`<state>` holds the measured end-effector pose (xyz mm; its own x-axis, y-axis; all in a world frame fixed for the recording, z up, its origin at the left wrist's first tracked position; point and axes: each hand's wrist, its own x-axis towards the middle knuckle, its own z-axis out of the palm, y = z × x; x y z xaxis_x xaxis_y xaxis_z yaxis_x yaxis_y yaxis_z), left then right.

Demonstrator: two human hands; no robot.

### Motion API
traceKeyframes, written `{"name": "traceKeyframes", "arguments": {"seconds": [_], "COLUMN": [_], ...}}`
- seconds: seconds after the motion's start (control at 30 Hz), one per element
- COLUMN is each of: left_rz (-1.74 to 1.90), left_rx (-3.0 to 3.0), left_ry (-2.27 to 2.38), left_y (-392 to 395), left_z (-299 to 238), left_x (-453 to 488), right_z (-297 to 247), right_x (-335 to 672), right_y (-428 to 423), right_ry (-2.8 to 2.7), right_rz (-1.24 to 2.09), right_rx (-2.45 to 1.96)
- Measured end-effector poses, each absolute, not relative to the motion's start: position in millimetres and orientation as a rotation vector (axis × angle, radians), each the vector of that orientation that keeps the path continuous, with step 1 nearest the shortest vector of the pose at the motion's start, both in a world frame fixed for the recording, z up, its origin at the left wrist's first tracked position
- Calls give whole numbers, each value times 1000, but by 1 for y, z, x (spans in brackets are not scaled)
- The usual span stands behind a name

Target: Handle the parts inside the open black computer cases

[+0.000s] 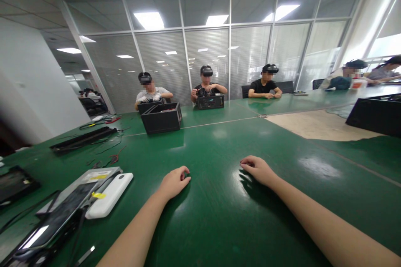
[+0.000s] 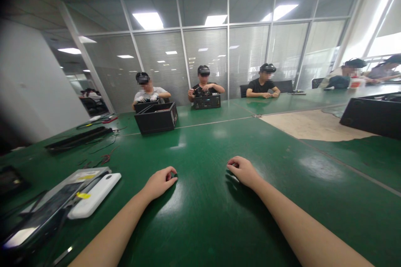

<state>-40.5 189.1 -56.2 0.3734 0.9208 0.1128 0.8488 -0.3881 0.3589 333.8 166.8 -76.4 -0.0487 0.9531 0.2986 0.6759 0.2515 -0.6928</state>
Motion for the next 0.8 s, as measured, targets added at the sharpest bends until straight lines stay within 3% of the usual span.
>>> {"name": "traceKeyframes", "arguments": {"seconds": [0.8], "left_rz": [443], "left_rx": [2378], "left_ry": [1576], "left_y": [188], "left_z": [-56], "left_x": [-40], "right_z": [-74], "right_x": [333], "right_y": [165], "right_ry": [-1812], "right_rz": [462], "right_rx": [-1489]}}
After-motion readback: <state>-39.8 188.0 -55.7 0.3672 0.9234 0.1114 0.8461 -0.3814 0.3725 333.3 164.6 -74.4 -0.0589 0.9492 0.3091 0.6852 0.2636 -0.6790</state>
